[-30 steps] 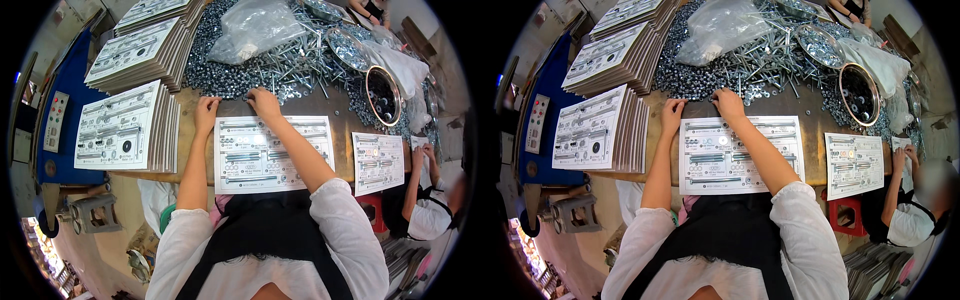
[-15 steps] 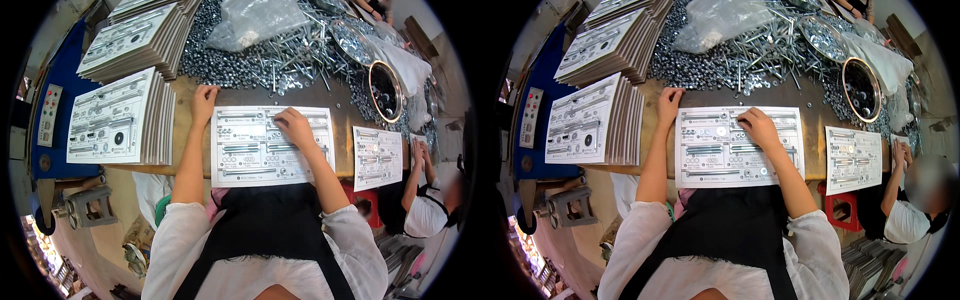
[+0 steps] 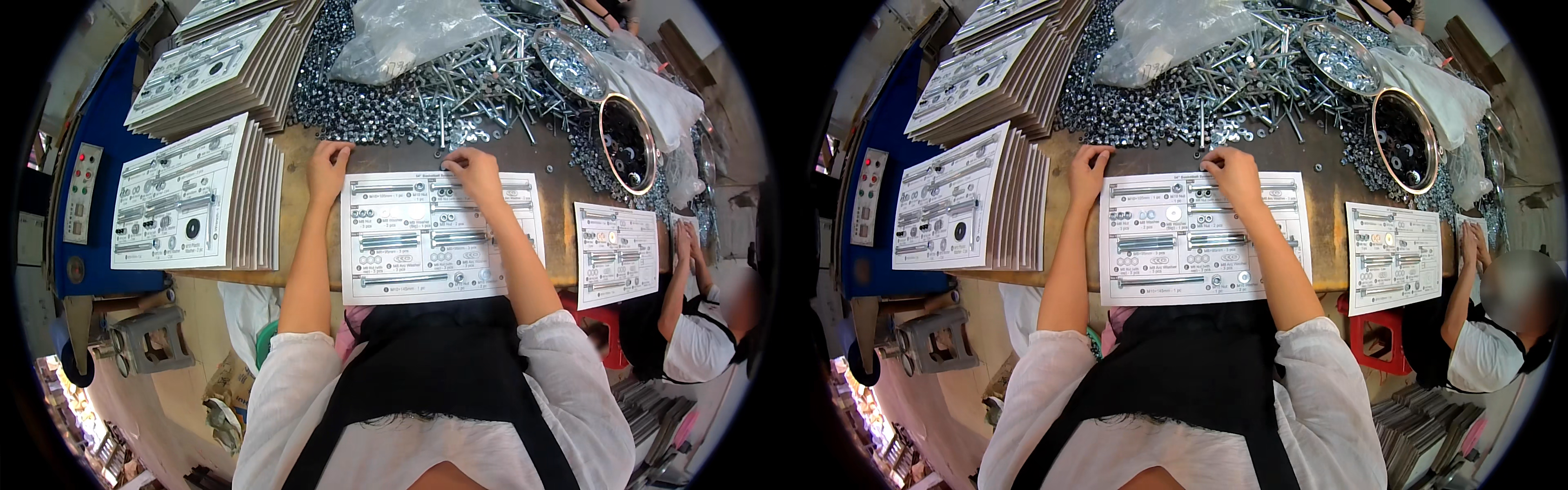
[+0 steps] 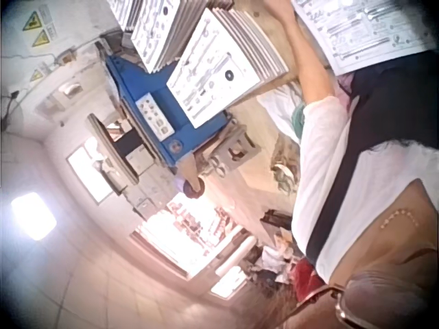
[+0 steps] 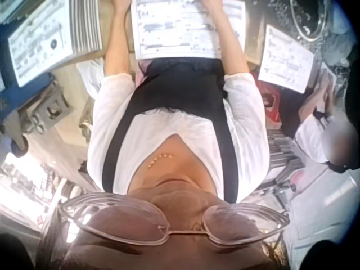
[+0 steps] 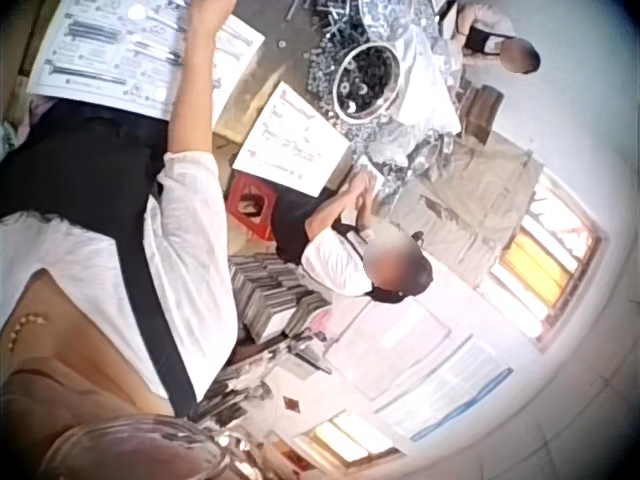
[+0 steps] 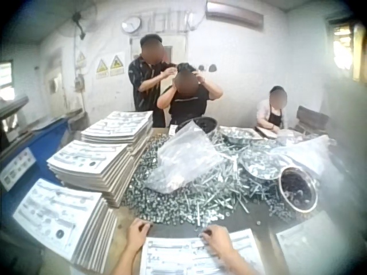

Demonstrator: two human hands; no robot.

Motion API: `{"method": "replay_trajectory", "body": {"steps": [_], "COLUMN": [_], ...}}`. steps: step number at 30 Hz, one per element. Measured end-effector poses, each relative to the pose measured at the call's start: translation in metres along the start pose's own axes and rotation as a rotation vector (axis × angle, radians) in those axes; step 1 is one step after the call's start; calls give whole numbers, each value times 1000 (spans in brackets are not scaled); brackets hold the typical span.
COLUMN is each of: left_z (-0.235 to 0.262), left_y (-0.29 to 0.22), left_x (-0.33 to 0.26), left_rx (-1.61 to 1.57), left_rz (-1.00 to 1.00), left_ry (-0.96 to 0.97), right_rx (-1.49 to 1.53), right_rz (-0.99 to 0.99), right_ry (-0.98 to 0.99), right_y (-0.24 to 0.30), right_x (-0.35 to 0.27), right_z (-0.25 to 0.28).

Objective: The person picks bolts, nuts, and washers from a large pile and places them into designated slots on a printed cardboard template. They repeat this process, completing one template and moving it to a stack before starting on the next.

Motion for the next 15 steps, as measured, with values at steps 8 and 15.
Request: {"method": "replay_trajectory", "body": {"steps": [8,15], "left_z": [1,-41], "left_y": [-7,-50], "left_x": [0,9], "left_rx": [24,236], "left_rz": [79,35], "left_ry": [15,145], "right_rx": [-214,-175], "right_rz": [-39,9], "right_ry": [-94,-137], "right_y": [14,6], "right_x": [-8,2], "right_z": [-24,-38]}}
Point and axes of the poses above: each hand's wrist, its own x-axis towards the middle knuckle, its own z-axis out of the back of the hand, y = z × x, the point moved 4 cm from there along x, towards the middle knuckle, and after that the axes turned 10 degrees about -y, right-handed, at the moved point
